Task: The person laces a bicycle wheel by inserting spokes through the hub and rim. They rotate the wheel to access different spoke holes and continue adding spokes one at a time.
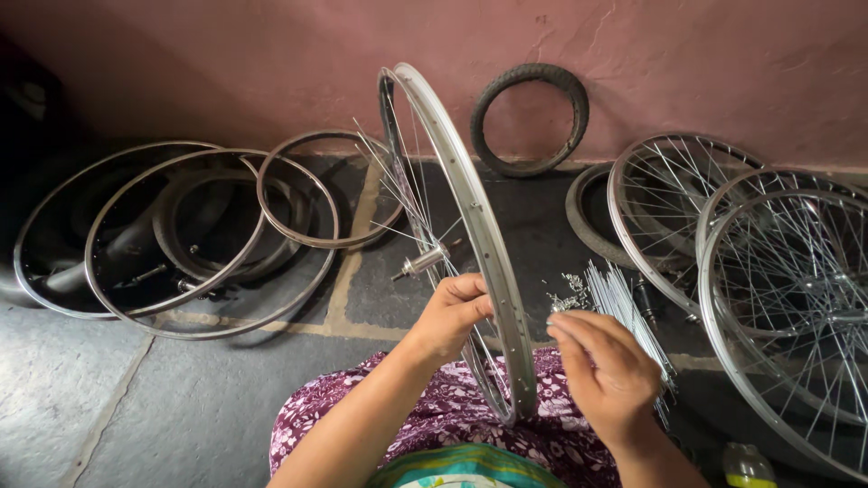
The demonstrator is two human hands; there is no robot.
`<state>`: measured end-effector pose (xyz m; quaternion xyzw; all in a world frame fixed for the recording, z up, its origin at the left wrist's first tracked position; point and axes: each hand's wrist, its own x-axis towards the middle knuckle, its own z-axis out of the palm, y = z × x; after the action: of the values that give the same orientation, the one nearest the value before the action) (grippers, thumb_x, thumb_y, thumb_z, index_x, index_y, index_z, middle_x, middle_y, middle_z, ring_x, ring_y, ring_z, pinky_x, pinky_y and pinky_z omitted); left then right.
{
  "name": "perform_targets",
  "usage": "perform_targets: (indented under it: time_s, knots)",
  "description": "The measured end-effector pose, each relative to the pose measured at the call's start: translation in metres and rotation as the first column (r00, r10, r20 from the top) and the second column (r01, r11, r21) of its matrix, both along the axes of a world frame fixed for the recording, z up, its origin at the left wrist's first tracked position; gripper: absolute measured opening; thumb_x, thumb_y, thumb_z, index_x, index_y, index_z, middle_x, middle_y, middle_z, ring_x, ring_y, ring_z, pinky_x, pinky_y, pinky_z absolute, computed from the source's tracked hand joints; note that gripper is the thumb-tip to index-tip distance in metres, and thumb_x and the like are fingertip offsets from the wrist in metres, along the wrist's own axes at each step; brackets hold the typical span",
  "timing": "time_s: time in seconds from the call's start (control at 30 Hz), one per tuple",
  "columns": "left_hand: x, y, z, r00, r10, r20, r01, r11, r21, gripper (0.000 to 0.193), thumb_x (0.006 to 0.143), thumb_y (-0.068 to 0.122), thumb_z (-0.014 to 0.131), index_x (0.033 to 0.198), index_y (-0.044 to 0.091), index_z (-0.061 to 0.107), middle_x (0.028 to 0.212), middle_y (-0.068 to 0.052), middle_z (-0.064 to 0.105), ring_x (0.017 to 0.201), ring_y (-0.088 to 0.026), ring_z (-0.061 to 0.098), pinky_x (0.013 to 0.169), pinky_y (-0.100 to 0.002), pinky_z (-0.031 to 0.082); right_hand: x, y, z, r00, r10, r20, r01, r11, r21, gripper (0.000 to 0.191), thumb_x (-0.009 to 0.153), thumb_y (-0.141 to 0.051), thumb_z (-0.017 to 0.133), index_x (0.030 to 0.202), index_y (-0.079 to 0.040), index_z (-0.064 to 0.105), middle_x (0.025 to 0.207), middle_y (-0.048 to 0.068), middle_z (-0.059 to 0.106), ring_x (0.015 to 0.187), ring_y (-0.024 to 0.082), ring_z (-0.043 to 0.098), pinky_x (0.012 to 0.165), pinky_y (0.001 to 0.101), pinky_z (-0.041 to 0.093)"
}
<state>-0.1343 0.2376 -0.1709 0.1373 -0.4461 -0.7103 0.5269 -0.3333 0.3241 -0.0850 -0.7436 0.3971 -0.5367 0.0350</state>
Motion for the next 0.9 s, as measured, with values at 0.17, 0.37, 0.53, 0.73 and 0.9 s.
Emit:
perform_targets:
  time_s: [0.17, 0.37, 0.53, 0.73, 0.9]
  knots:
    - [0.003, 0.001, 0.001, 1.000, -0.009, -0.022, 0.008, 0.999, -0.045, 0.016, 0.096, 0.013, 0.077, 0.102, -0.002, 0.075, 0.096, -0.005, 0.071, 0.084, -0.012, 0.064, 0.079, -0.027, 0.053, 0.033, -0.008, 0.025, 0.987, -0.034, -0.158, 0.018, 0.995, -0.102, 0.023, 0.087, 0.005, 0.074, 0.109, -0.002, 0.069, 0.104, 0.010, 0.067, 0.091, 0.022, 0.068, 0.078, 0.0332, 0.055]
    - [0.000, 0.001, -0.001, 1.000, 0.005, -0.025, -0.005, 1.000, -0.015, 0.017, 0.094, 0.013, 0.078, 0.105, 0.000, 0.076, 0.098, -0.005, 0.072, 0.084, -0.012, 0.065, 0.080, -0.027, 0.053, 0.049, -0.011, 0.030, 0.944, -0.145, -0.296, 0.113, 0.986, -0.122, 0.022, 0.087, 0.004, 0.074, 0.108, 0.002, 0.068, 0.118, 0.013, 0.056, 0.097, 0.024, 0.061, 0.082, 0.0364, 0.052]
    - [-0.005, -0.001, -0.005, 0.998, 0.035, -0.044, -0.034, 0.999, 0.025, 0.016, 0.094, 0.012, 0.077, 0.106, 0.001, 0.075, 0.099, -0.004, 0.073, 0.087, -0.011, 0.066, 0.082, -0.026, 0.054, 0.053, -0.012, 0.032, 0.892, -0.229, -0.390, 0.138, 0.959, -0.248, 0.023, 0.090, 0.003, 0.074, 0.111, 0.006, 0.068, 0.118, 0.014, 0.057, 0.102, 0.026, 0.064, 0.084, 0.0339, 0.055]
    - [-0.008, 0.000, -0.004, 0.998, 0.055, -0.032, -0.055, 0.998, 0.001, 0.017, 0.096, 0.015, 0.076, 0.107, 0.001, 0.075, 0.100, -0.002, 0.074, 0.093, -0.010, 0.066, 0.087, -0.027, 0.053, 0.050, -0.012, 0.031, 0.949, -0.180, -0.260, 0.113, 0.960, -0.255, 0.020, 0.088, 0.006, 0.075, 0.107, 0.004, 0.070, 0.113, 0.010, 0.064, 0.100, 0.026, 0.067, 0.084, 0.0355, 0.056]
    - [-0.006, 0.002, 0.000, 0.999, 0.040, -0.031, -0.041, 0.999, -0.017, 0.020, 0.098, 0.017, 0.075, 0.109, 0.001, 0.075, 0.103, -0.002, 0.073, 0.096, -0.011, 0.066, 0.089, -0.028, 0.053, 0.048, -0.012, 0.027, 0.944, -0.142, -0.299, 0.055, 0.958, -0.280, 0.022, 0.088, 0.007, 0.074, 0.109, 0.005, 0.068, 0.115, 0.012, 0.064, 0.102, 0.028, 0.068, 0.086, 0.0362, 0.057]
